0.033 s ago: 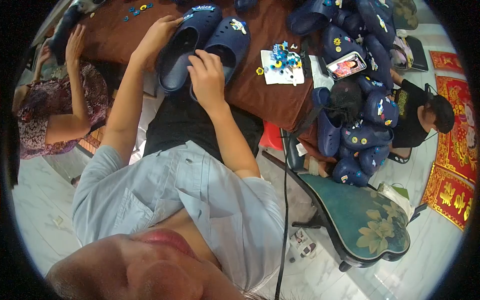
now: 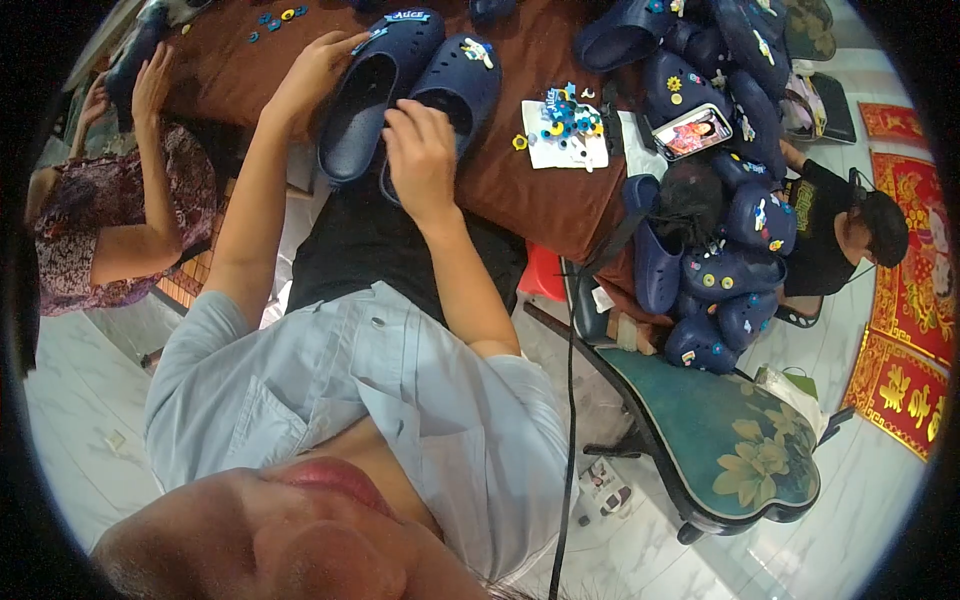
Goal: Attaching decorative charms to blue clogs.
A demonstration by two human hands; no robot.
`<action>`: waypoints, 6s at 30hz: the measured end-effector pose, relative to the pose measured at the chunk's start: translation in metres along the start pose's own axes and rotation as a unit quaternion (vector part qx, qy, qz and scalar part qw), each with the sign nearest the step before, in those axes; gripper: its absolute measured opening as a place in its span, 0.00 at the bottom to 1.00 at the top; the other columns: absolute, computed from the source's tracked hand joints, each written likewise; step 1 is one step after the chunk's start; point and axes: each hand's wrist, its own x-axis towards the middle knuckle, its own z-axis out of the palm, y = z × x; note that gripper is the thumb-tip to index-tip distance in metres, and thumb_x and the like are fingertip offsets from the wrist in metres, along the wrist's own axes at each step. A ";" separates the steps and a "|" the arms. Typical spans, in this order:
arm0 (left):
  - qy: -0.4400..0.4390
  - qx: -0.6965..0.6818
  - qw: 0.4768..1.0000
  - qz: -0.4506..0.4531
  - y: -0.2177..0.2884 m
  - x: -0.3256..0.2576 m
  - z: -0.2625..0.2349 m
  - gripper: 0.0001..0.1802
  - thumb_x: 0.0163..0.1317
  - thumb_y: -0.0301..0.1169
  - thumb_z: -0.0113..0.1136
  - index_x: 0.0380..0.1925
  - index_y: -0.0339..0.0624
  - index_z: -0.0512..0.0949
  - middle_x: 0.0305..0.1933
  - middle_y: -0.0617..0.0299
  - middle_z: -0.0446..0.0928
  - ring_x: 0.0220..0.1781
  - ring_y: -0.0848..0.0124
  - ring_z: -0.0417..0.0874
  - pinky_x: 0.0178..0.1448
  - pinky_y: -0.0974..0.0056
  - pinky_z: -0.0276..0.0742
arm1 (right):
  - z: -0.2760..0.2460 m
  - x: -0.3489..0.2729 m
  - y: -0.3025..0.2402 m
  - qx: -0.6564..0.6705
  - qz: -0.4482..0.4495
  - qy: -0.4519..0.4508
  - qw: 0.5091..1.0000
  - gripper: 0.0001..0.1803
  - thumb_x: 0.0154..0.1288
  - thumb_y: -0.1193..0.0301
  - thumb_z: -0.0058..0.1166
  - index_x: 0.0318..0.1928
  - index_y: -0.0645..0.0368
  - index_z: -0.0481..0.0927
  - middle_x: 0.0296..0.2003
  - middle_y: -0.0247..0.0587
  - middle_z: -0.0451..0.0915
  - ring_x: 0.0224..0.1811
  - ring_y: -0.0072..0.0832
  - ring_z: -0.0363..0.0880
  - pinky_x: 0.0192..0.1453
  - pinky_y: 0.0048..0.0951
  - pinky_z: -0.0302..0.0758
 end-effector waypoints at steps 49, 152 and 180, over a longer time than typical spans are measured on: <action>0.184 -0.202 0.956 0.102 0.124 -0.066 0.000 0.16 0.49 0.25 0.71 0.40 0.36 0.83 0.39 0.55 0.81 0.40 0.59 0.82 0.43 0.62 0.78 | -0.032 -0.008 -0.008 0.578 0.338 0.091 0.737 0.04 0.69 0.76 0.55 0.43 0.61 0.77 0.37 0.38 0.81 0.37 0.22 0.78 0.45 0.23 0.74; 0.141 -0.264 0.942 -0.149 0.115 -0.056 0.026 0.12 0.63 0.31 0.62 0.44 0.37 0.81 0.48 0.51 0.81 0.44 0.62 0.84 0.47 0.63 0.79 | -0.066 -0.050 0.100 -0.170 0.216 0.145 0.950 0.11 0.58 0.80 0.56 0.43 0.66 0.81 0.35 0.51 0.79 0.37 0.45 0.79 0.42 0.42 0.76; 0.069 -0.253 0.961 -0.091 0.079 -0.014 0.076 0.14 0.65 0.33 0.52 0.39 0.29 0.76 0.42 0.35 0.77 0.45 0.39 0.78 0.51 0.45 0.73 | 0.006 0.126 0.120 -0.004 0.137 -0.107 0.985 0.08 0.52 0.74 0.68 0.34 0.61 0.85 0.30 0.39 0.87 0.34 0.23 0.85 0.42 0.25 0.79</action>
